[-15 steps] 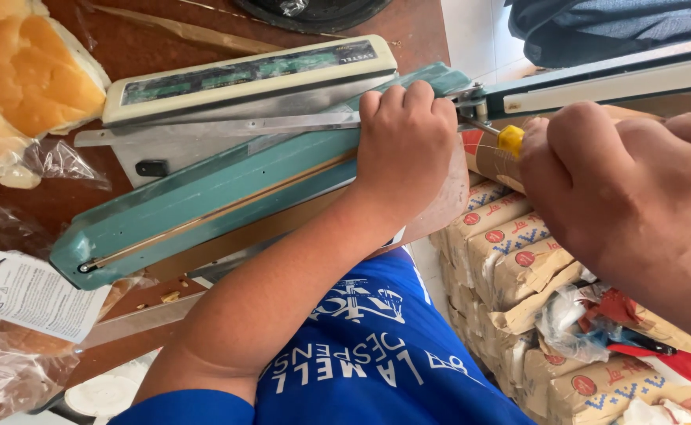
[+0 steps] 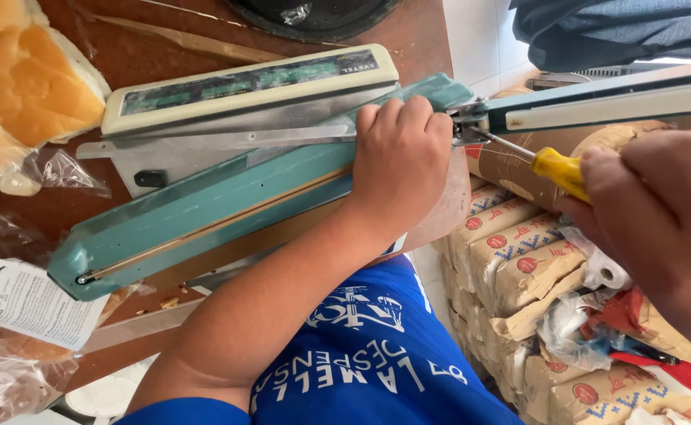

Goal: The person uses a yellow screwdriver to unscrew and remove a long, teal-colored metal component from a white digital scale. The person then lifts the removed component to inspect it.

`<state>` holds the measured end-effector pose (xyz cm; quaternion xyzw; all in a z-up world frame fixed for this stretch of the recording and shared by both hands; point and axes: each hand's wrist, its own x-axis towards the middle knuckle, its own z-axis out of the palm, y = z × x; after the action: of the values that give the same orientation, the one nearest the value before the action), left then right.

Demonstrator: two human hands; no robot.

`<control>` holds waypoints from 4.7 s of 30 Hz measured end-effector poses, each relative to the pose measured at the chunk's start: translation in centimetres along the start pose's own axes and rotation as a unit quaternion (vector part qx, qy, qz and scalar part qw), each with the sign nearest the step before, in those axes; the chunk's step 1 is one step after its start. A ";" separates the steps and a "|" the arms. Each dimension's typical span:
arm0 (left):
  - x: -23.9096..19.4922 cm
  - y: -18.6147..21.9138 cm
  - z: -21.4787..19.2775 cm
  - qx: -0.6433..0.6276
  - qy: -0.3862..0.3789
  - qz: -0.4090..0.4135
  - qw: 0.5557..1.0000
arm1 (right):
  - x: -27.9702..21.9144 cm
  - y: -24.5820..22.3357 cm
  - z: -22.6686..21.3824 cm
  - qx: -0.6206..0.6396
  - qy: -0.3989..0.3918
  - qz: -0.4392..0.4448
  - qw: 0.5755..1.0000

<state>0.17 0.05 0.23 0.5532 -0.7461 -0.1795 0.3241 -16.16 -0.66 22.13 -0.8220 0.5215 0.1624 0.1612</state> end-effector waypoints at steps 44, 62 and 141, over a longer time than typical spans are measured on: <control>1.5 1.2 -0.9 0.026 -0.045 -0.066 0.996 | 2.7 5.1 2.2 -0.118 -0.025 -0.181 0.976; 1.6 1.3 -0.6 0.029 -0.042 -0.066 0.997 | 3.1 4.9 1.0 -0.141 -0.005 -0.213 0.967; 0.7 3.4 -4.0 -0.068 -0.146 -0.173 0.972 | 4.0 -5.1 19.0 0.668 0.387 0.231 0.592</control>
<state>0.39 0.82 5.46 0.6181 -0.6646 -0.3622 0.2122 -11.78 6.45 3.87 -0.3214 0.6698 -0.5332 0.4048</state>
